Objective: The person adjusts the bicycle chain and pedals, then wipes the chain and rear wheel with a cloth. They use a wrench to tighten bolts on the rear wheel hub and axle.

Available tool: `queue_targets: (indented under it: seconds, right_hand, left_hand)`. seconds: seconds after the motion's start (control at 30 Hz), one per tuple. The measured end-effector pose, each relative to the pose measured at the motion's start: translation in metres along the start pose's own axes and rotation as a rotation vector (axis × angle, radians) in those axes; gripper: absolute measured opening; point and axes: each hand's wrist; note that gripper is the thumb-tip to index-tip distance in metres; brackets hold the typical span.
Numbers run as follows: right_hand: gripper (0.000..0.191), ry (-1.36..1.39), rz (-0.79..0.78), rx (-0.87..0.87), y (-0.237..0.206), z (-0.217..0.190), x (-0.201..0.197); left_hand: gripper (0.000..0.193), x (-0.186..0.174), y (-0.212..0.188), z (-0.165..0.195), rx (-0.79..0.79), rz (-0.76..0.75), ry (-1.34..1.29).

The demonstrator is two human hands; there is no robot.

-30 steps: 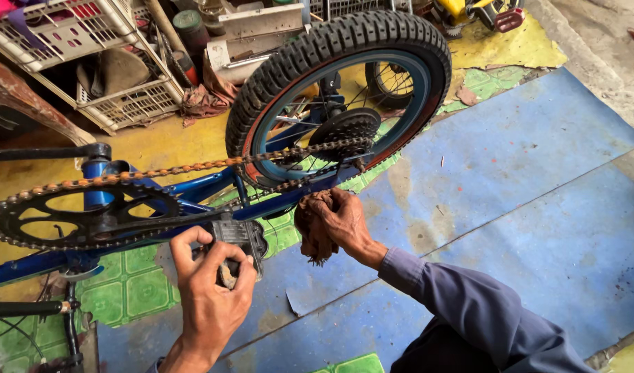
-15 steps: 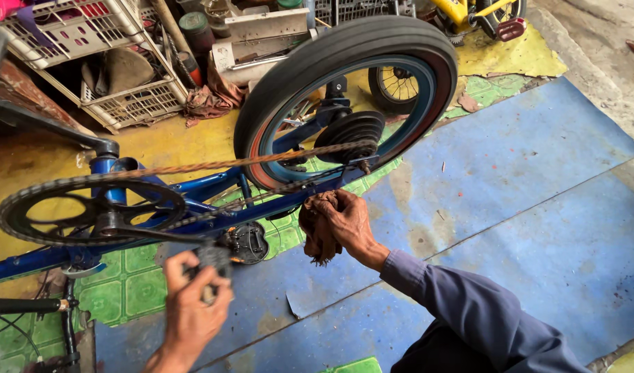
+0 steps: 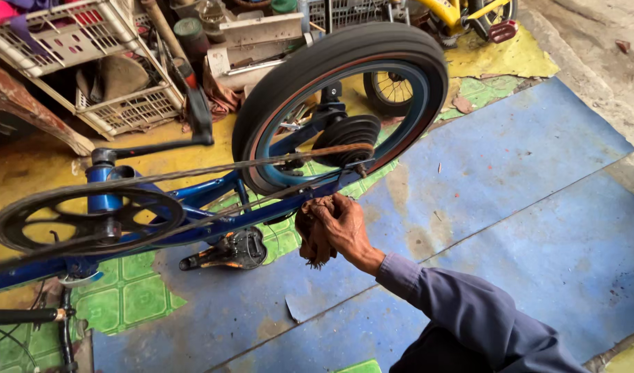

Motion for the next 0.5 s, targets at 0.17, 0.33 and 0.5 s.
queue_targets:
  seconds: [0.17,0.33,0.5]
  right_hand:
    - [0.028,-0.095,0.039,0.033,0.000,0.004,0.000]
    - [0.028,-0.073,0.031,-0.003,0.001,0.004,-0.001]
    - [0.027,-0.105,0.041,0.022,0.002,0.004,-0.001]
  left_hand:
    - [0.025,0.018,0.018,0.090,0.109,-0.015,-0.337]
    - [0.030,0.068,-0.036,0.143,0.249,-0.185,-0.404]
    - [0.026,0.138,-0.103,0.097,0.335,-0.334,-0.112]
Point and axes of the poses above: each hand's wrist, its own y-axis towards the middle knuckle, its own x-axis out of the palm, z = x × y, and after that the axes turned 9 degrees about x, right-handed
